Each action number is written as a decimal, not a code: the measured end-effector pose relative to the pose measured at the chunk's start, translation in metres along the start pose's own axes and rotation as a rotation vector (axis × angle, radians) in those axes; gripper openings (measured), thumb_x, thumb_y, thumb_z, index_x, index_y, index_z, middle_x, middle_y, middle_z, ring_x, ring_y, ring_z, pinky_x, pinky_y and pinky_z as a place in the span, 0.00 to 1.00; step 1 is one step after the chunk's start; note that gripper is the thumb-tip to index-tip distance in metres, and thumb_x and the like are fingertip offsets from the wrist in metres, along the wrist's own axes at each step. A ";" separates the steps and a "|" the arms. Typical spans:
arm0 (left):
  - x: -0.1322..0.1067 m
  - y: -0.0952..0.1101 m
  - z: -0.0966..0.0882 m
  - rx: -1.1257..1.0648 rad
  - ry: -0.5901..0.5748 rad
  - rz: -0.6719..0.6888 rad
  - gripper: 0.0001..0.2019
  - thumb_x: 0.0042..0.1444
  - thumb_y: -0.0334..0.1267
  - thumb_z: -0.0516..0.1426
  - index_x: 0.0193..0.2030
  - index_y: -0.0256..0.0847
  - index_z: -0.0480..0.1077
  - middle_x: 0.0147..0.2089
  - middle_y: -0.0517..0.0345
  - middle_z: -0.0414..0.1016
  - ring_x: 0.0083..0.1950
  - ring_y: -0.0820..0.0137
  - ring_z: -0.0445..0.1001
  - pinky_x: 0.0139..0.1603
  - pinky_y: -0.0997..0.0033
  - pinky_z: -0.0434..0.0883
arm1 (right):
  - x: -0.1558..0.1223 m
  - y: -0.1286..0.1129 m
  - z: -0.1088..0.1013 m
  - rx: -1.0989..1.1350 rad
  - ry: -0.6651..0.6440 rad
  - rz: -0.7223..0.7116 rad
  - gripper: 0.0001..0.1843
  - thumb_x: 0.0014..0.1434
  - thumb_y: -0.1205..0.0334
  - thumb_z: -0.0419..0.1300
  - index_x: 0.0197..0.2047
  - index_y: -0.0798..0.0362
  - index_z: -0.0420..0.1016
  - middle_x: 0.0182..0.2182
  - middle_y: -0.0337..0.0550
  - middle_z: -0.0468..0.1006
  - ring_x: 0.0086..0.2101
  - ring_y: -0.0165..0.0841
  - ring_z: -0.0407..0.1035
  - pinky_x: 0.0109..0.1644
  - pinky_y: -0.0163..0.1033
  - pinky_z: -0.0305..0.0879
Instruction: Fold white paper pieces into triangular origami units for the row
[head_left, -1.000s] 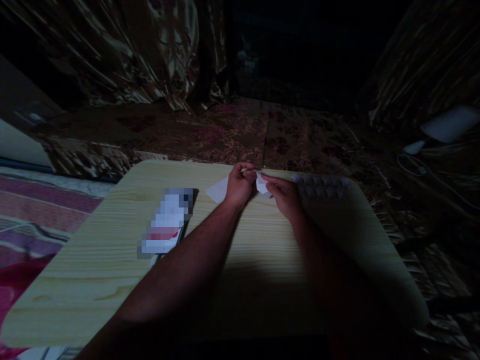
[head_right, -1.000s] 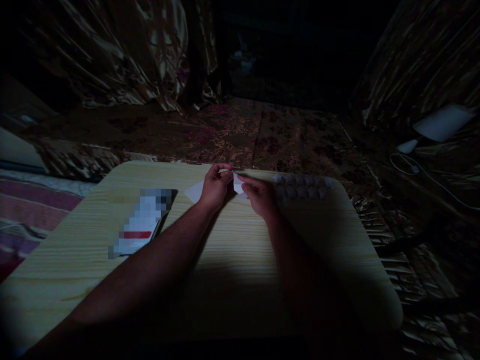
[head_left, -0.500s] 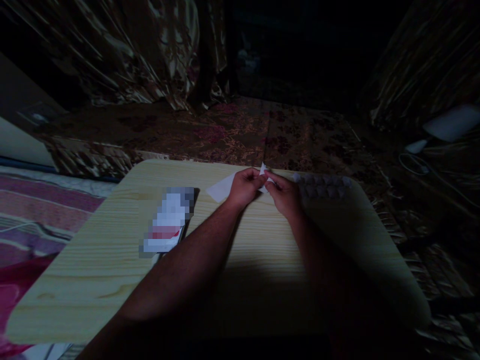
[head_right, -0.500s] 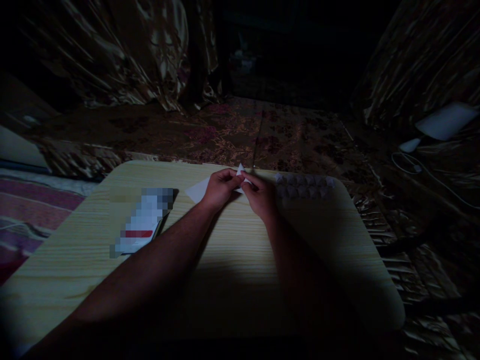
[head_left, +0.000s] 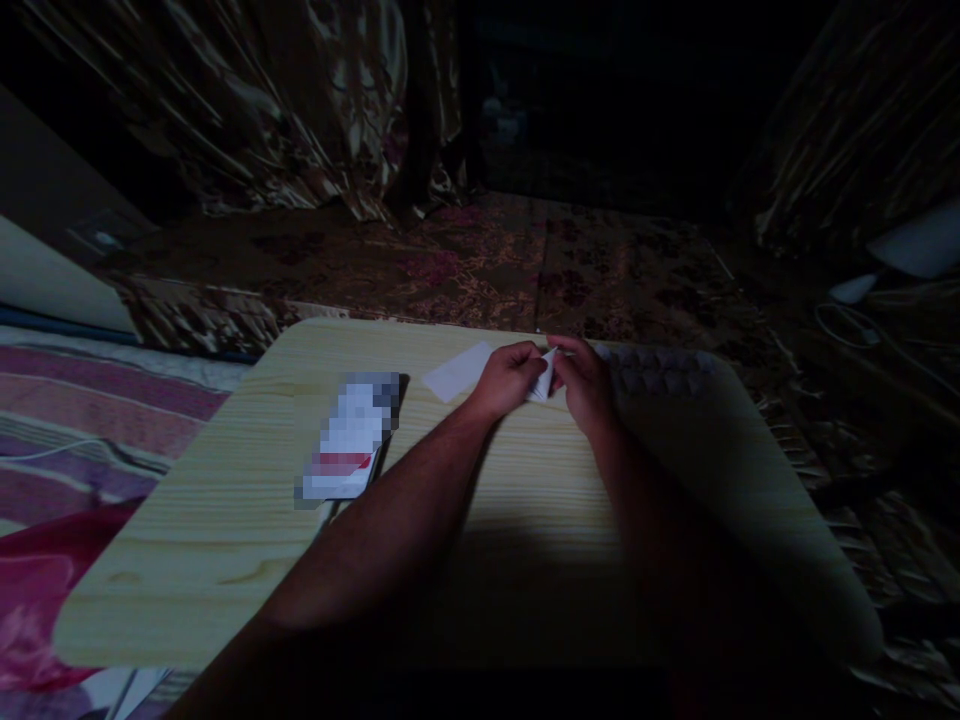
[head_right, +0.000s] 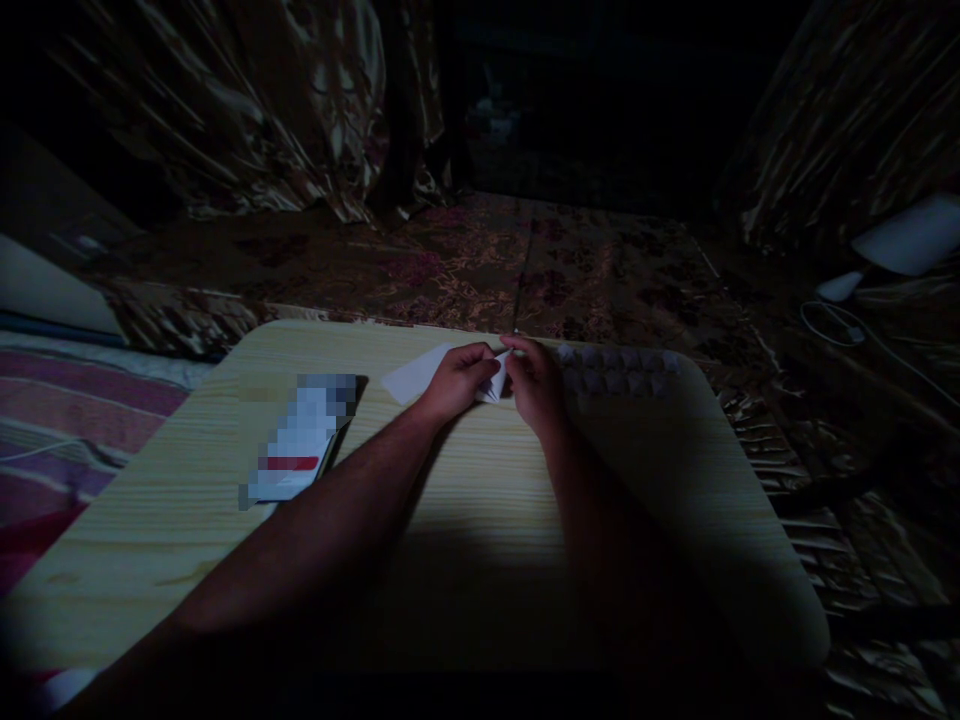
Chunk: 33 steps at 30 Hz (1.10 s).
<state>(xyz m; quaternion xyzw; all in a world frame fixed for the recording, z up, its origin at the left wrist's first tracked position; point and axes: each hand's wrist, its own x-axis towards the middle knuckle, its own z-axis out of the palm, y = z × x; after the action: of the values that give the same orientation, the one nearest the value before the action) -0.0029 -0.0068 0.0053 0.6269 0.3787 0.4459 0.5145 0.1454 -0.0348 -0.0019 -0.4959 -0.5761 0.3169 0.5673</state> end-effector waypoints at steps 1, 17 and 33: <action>0.000 -0.001 0.000 0.030 -0.009 0.009 0.10 0.52 0.41 0.58 0.24 0.39 0.66 0.22 0.64 0.66 0.25 0.76 0.62 0.27 0.74 0.59 | 0.000 -0.001 0.000 0.009 -0.008 0.018 0.16 0.60 0.54 0.60 0.48 0.50 0.78 0.32 0.40 0.79 0.27 0.30 0.68 0.27 0.33 0.64; 0.001 -0.004 -0.003 0.095 -0.010 0.024 0.10 0.49 0.42 0.62 0.26 0.37 0.71 0.23 0.62 0.69 0.25 0.76 0.63 0.28 0.75 0.62 | 0.005 0.002 -0.008 0.154 -0.129 0.194 0.05 0.48 0.61 0.63 0.29 0.52 0.73 0.18 0.32 0.71 0.21 0.27 0.64 0.25 0.32 0.60; 0.004 0.003 -0.007 -0.419 -0.023 -0.094 0.21 0.48 0.49 0.66 0.45 0.38 0.77 0.31 0.57 0.75 0.28 0.72 0.69 0.26 0.72 0.63 | 0.011 0.011 -0.008 0.254 0.049 0.285 0.11 0.50 0.53 0.63 0.31 0.51 0.68 0.17 0.31 0.70 0.18 0.26 0.63 0.23 0.32 0.60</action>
<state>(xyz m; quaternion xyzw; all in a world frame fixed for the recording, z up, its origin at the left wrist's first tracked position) -0.0082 -0.0019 0.0097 0.4928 0.3008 0.4833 0.6581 0.1571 -0.0230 -0.0072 -0.5041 -0.4416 0.4521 0.5886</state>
